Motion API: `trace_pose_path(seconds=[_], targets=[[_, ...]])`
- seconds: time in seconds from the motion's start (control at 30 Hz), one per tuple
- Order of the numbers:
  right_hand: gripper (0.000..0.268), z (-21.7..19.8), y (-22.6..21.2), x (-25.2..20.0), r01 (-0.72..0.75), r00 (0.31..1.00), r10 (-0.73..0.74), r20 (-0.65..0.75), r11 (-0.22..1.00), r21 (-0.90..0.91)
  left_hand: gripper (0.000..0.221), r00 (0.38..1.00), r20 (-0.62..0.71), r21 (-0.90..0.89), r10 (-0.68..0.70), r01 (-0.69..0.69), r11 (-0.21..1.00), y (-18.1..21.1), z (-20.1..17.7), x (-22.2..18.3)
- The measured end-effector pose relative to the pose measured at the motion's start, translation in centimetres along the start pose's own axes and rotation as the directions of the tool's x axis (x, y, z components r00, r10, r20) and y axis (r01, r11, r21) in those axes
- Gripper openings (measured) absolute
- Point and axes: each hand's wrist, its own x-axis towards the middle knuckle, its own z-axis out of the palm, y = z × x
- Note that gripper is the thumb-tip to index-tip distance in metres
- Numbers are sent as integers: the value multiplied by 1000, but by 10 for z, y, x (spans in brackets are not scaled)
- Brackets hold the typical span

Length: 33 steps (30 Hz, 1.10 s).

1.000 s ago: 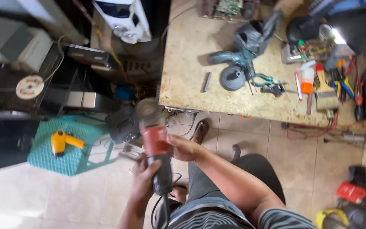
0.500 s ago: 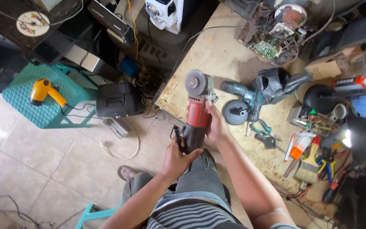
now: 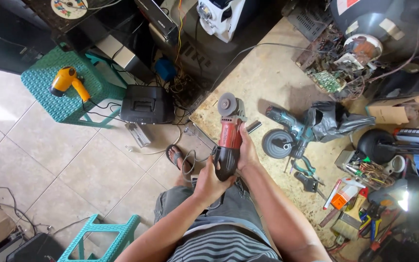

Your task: Grinding a metal rod with an angle grinder, sanding a small part, and using a screwdriver for assembly on a workbench.

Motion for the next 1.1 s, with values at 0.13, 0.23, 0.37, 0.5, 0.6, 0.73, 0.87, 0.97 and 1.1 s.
trace_pose_path(seconds=[0.13, 0.23, 0.37, 0.5, 0.6, 0.73, 0.87, 0.97, 1.1], targets=[[67, 19, -17, -10, 4, 998, -6, -65, 999, -31, 71, 999, 46, -27, 4, -2, 1000, -20, -4, 13], [53, 7, -14, -4, 46, 998, -39, 52, 987, -152, 71, 996, 84, -52, 6, -2, 999, -57, 7, 25], [54, -9, -19, 8, 110, 988, -149, -26, 827, -552, 72, 989, 144, 118, 28, -45, 992, -53, -38, 29], [60, -37, -30, 45, 128, 990, -126, 64, 601, -789, 31, 997, 76, 507, 20, -56, 860, -166, -42, 87], [58, -27, -26, 46, 153, 988, -66, 139, 516, -843, 29, 1000, -7, 529, -13, 15, 849, -198, -33, 129], [52, -36, -11, 72, 224, 970, -35, 241, 514, -828, 33, 996, -72, 519, -57, 87, 850, -192, -35, 151], [51, -34, -3, 85, 293, 950, -28, 312, 434, -852, 25, 981, -156, 357, 115, -52, 933, -134, -65, 129], [52, -32, -2, 92, 327, 939, -14, 343, 336, -883, 21, 906, -287, 279, 311, -232, 932, -149, -48, 143], [57, -28, -4, 93, 302, 950, 20, 313, 211, -930, 20, 831, -366, 301, 418, -320, 899, -158, -39, 152]])
